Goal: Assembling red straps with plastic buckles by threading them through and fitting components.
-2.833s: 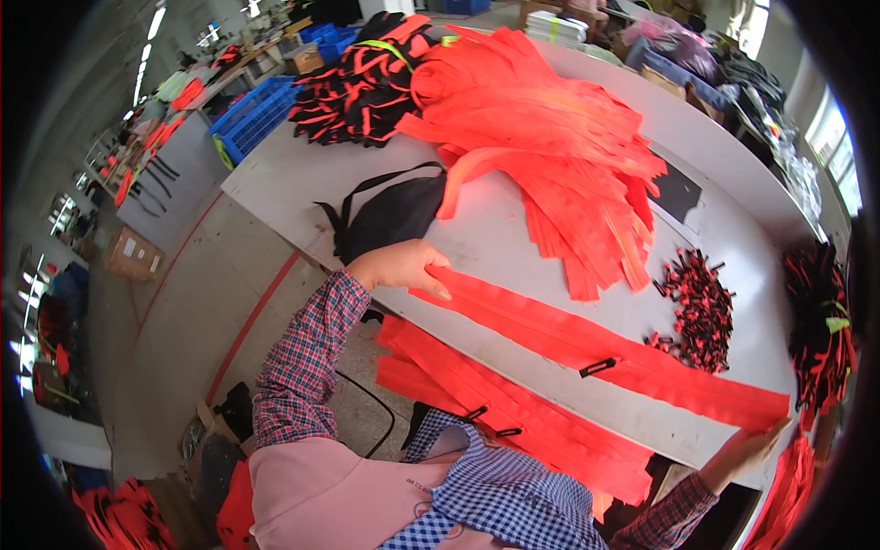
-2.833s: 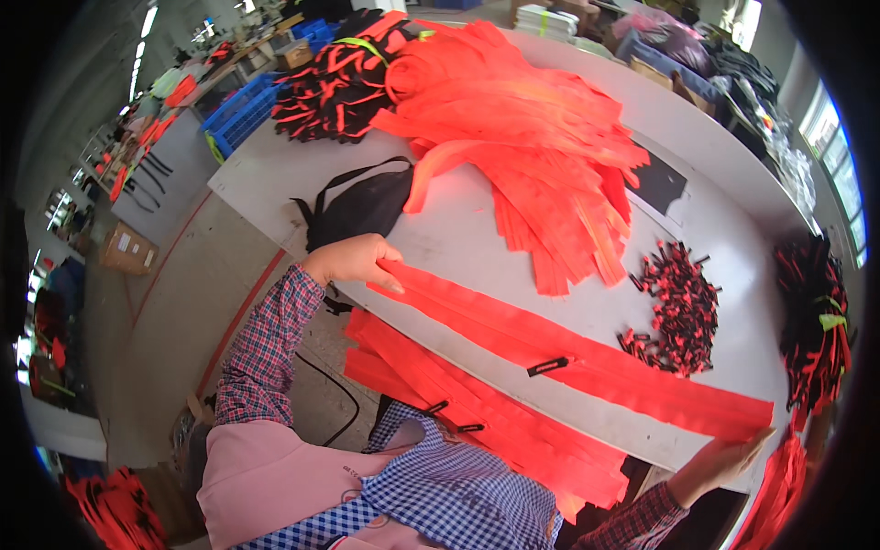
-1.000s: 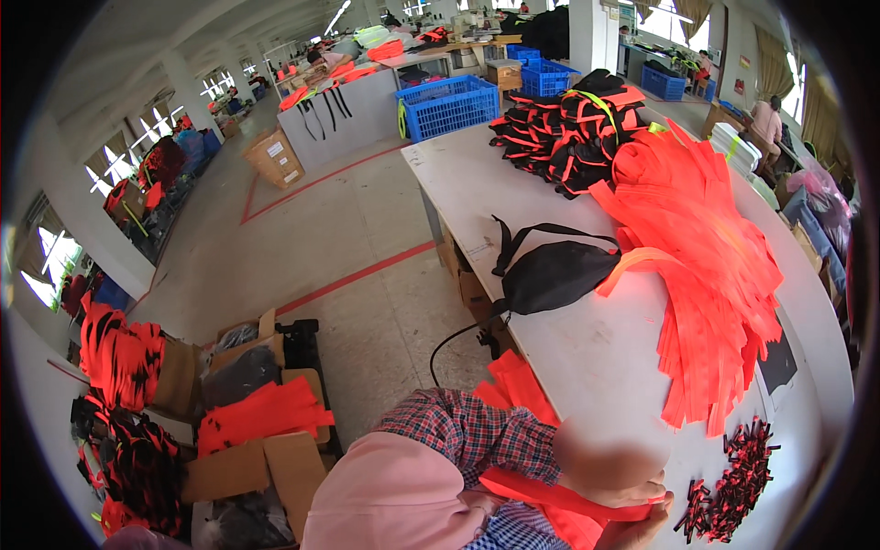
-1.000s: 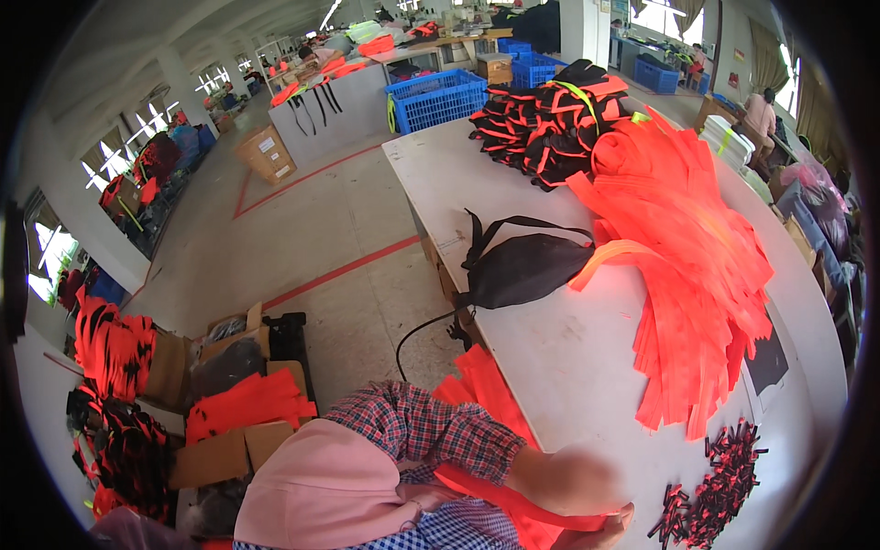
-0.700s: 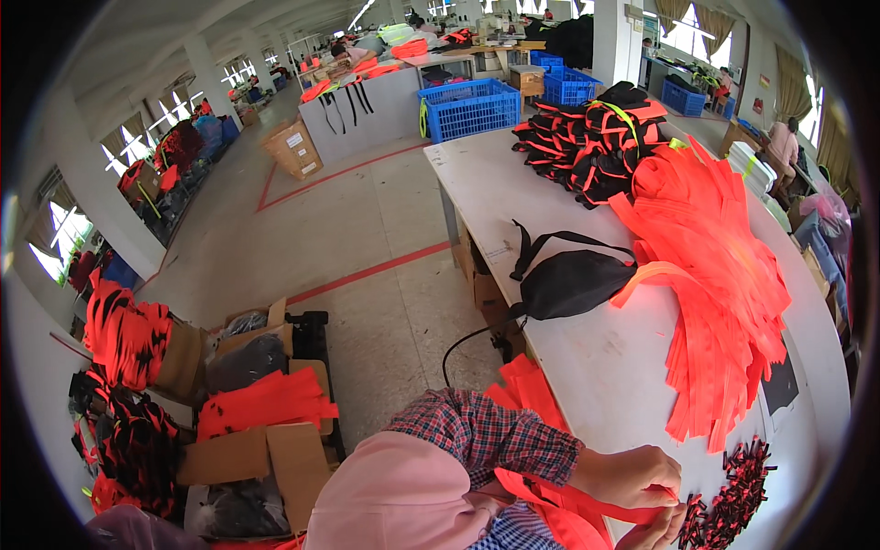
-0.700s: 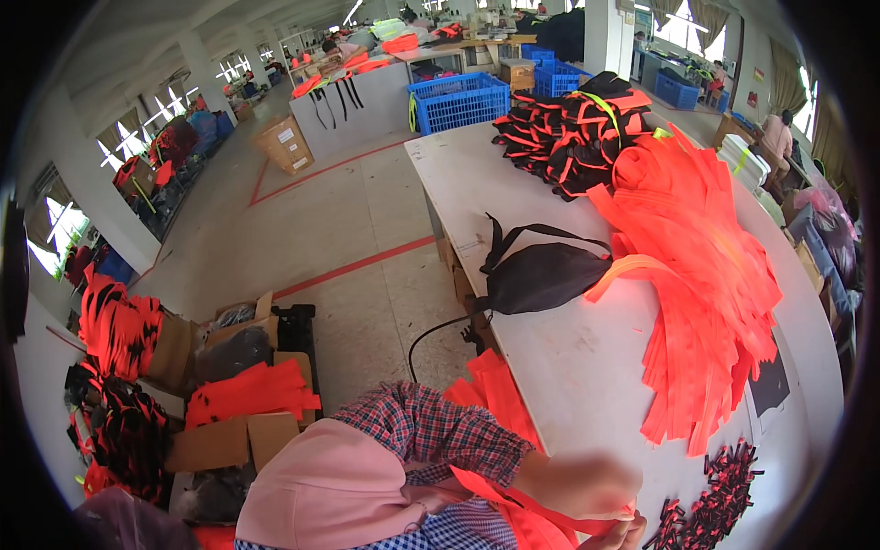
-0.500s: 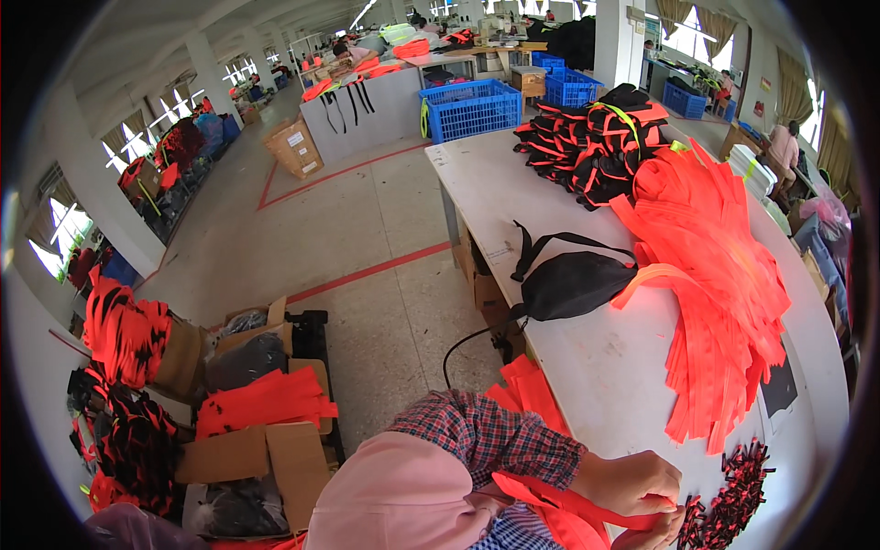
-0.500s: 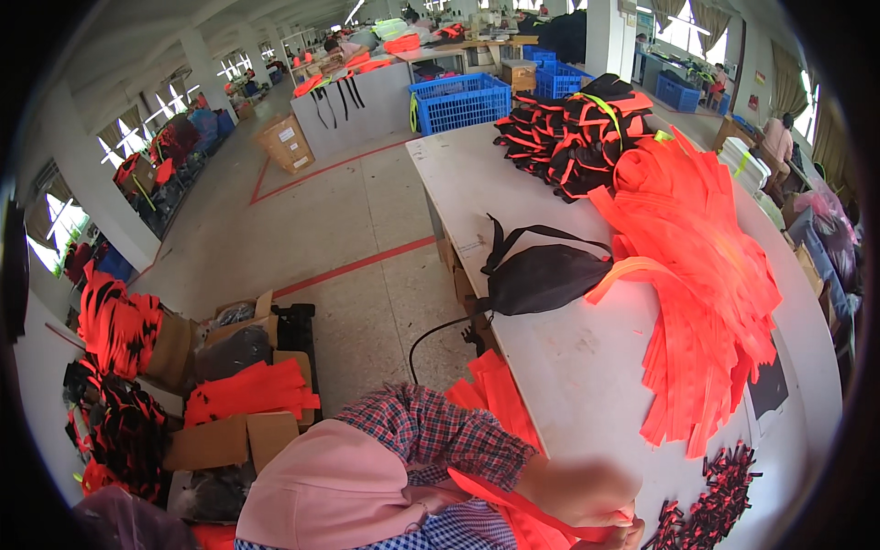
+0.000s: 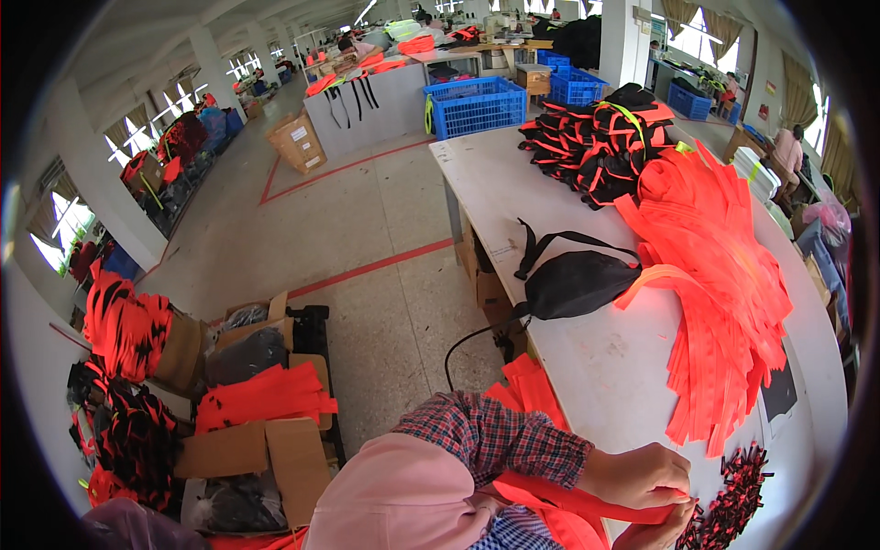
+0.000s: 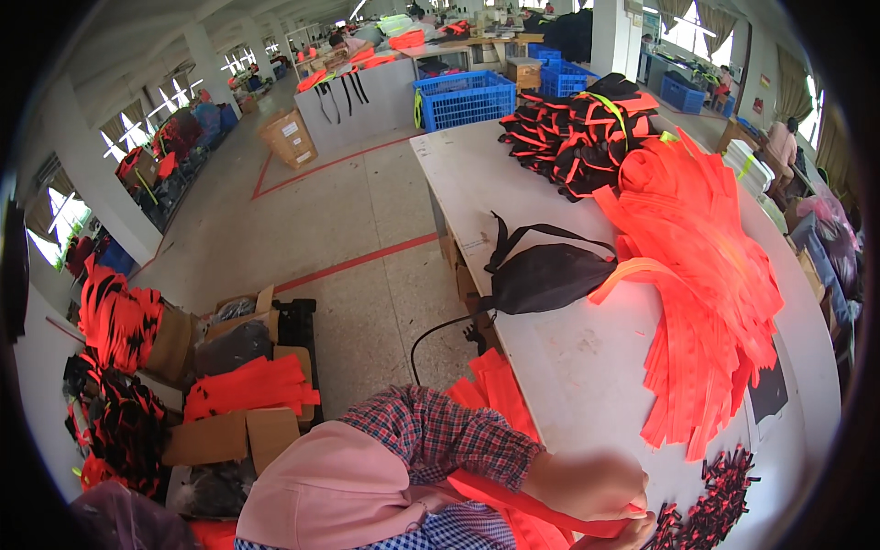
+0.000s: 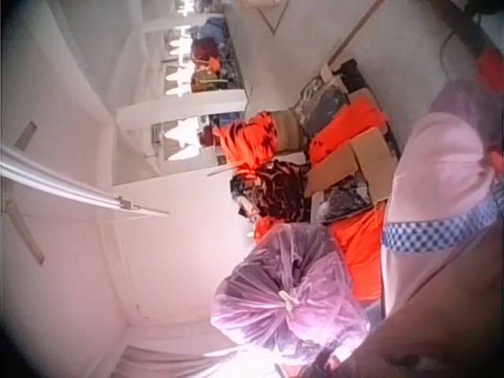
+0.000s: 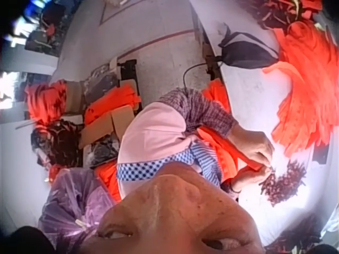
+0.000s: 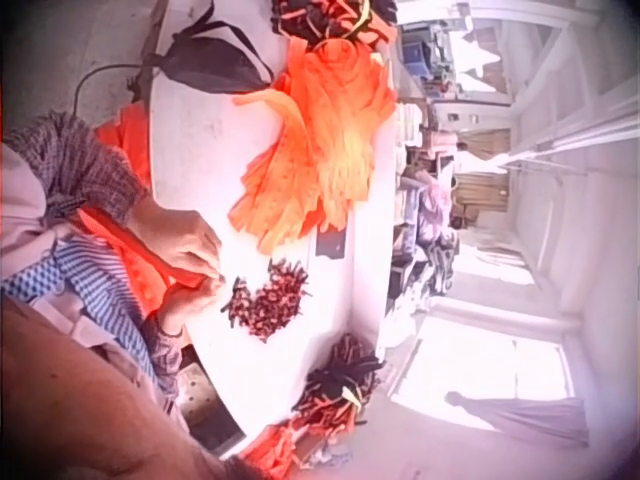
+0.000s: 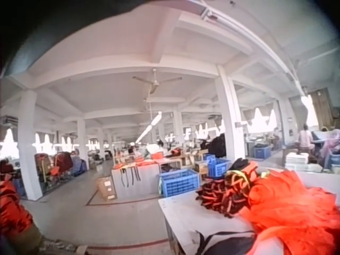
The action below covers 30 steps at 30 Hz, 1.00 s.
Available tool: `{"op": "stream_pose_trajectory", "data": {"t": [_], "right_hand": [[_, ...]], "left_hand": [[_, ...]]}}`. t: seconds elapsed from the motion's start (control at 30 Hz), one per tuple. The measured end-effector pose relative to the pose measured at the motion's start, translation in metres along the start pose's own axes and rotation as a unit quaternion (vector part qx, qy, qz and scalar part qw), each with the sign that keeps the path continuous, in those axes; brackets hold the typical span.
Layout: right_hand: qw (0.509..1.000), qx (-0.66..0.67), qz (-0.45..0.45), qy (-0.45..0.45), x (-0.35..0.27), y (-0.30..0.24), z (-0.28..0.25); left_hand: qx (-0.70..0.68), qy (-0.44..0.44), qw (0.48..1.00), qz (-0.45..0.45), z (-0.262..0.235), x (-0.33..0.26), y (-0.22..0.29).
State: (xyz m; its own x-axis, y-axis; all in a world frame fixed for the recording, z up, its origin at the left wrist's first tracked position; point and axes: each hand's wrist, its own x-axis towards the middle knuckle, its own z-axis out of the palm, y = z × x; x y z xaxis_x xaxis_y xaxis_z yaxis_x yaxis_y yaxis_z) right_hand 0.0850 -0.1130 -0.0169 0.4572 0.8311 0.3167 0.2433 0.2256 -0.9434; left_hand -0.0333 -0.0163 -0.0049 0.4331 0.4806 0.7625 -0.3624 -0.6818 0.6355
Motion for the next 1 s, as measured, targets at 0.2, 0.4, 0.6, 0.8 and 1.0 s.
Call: {"op": "stream_pose_trajectory", "data": {"t": [0.2,0.4,0.6,0.8,1.0], "right_hand": [[0.984,-0.1,-0.122,-0.086,0.001,0.014,-0.024],[0.993,-0.089,-0.071,0.029,-0.015,0.019,-0.013],[0.943,0.276,0.179,0.059,-0.007,0.007,0.004],[0.981,0.137,0.132,-0.041,-0.006,0.022,-0.018],[0.984,-0.056,0.164,0.042,-0.006,0.083,-0.098]], "left_hand": [[-0.072,-0.063,0.992,-0.088,-0.01,0.002,0.01],[0.035,-0.016,0.999,-0.009,0.011,-0.013,-0.002],[0.083,-0.09,0.992,0.023,0.011,0.002,0.0],[-0.026,-0.079,0.984,-0.161,-0.069,0.037,-0.003],[0.121,0.345,0.931,0.008,-0.226,0.136,0.068]]}}
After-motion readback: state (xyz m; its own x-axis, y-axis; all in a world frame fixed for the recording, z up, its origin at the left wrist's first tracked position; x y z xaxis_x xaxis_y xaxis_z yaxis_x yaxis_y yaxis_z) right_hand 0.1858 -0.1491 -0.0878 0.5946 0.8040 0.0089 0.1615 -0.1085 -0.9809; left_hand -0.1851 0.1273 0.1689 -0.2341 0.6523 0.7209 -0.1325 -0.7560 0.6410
